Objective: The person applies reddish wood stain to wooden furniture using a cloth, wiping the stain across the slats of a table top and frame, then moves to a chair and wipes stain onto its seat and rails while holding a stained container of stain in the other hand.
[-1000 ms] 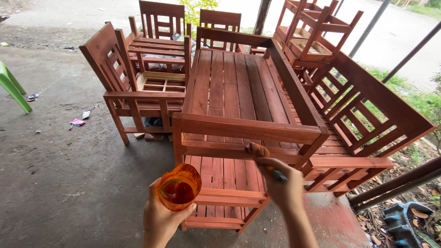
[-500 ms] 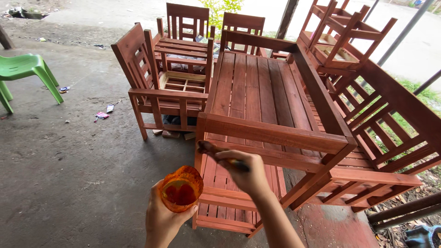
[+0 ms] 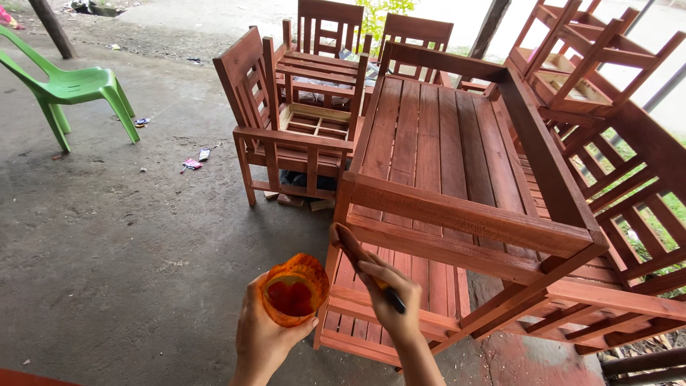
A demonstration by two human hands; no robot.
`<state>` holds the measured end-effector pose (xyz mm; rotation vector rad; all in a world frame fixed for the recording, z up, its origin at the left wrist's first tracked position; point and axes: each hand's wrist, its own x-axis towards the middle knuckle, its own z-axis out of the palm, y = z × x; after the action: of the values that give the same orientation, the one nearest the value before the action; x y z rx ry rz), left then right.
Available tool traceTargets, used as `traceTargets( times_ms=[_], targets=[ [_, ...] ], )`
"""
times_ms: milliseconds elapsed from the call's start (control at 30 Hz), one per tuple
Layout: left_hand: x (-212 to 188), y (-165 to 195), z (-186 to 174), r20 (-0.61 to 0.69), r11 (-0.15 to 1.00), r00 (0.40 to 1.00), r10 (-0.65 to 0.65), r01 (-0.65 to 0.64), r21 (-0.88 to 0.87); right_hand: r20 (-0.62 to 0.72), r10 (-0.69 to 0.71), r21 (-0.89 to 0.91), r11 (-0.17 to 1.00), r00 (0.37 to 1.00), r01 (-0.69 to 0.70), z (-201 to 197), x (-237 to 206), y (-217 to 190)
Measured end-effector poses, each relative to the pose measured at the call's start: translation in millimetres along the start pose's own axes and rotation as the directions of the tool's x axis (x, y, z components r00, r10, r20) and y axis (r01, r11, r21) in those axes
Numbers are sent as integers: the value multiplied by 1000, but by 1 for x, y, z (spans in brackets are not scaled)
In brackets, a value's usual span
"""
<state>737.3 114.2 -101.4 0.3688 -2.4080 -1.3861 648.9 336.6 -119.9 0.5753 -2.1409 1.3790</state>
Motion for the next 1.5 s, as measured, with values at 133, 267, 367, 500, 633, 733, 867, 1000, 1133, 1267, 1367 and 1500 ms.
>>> traceTargets(
  times_ms=[133,267,367,500,633,733,867,1000,1133,1267,1367,1500],
  targets=[
    [1,4,10,-11,996,996,90,-90,8,-50,-69,-88,994,996,65,-1,8,4],
    [2,10,20,47,993,993,106,-103,-55,-90,-80,-182,981,993,62,-52,-10,21],
    [2,16,29,65,991,990,122,-117,-72,-189,-86,-263,964,978,34,-99,-26,37],
    [0,26,39,86,981,980,179,-172,-88,-402,-44,-222,974,915,-51,-149,-54,50],
    [-4,32,48,114,967,964,240,-227,-115,-521,-29,-326,930,853,-168,-189,-69,53],
    [-7,35,60,122,954,951,285,-269,-134,-580,31,-333,903,814,-271,-202,-73,42],
    [-7,38,78,189,950,932,310,-295,-104,-503,179,-158,943,846,-293,-203,-73,0],
    [-11,43,89,214,927,903,373,-370,-59,-301,276,-26,954,913,-297,-198,-62,-52],
    [-13,47,101,297,925,885,359,-380,16,59,309,-23,951,949,-309,-186,-42,-90],
    [-16,48,109,206,821,803,559,-571,-2,191,383,-22,922,904,-387,-165,-28,-107],
    [-18,52,114,158,761,751,641,-648,-5,202,332,-23,942,921,-335,-157,-23,-112],
    [-19,57,113,150,719,711,687,-695,-3,225,337,-61,941,914,-332,-156,-20,-113]
  ],
)
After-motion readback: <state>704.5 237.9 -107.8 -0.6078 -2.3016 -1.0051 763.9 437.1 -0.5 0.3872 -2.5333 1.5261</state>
